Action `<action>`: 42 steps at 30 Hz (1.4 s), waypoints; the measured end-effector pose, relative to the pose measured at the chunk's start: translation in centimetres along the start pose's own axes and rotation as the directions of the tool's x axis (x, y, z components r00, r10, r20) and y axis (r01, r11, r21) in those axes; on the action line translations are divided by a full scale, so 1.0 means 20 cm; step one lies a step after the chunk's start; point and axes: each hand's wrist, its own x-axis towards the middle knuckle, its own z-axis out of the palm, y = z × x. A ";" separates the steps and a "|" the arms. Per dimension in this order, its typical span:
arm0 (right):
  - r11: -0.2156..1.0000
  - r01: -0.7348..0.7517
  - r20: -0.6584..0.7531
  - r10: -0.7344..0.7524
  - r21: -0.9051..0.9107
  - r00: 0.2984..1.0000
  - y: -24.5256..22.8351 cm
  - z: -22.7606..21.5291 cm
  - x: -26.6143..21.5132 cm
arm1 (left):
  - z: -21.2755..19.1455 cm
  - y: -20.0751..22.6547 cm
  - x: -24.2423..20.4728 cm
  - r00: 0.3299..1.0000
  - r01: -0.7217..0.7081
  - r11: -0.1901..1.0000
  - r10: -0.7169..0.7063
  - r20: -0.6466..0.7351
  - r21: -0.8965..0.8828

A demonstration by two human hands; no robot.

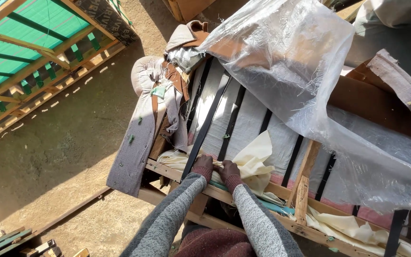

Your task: Removing staples and old fabric/foam from a wooden sofa frame using a prying tool.

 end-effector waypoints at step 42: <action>0.879 0.259 0.011 -0.287 0.401 0.958 -0.19 0.11 -0.05 | -0.43 -0.68 -0.09 0.938 -0.189 0.968 0.227 0.260 -0.165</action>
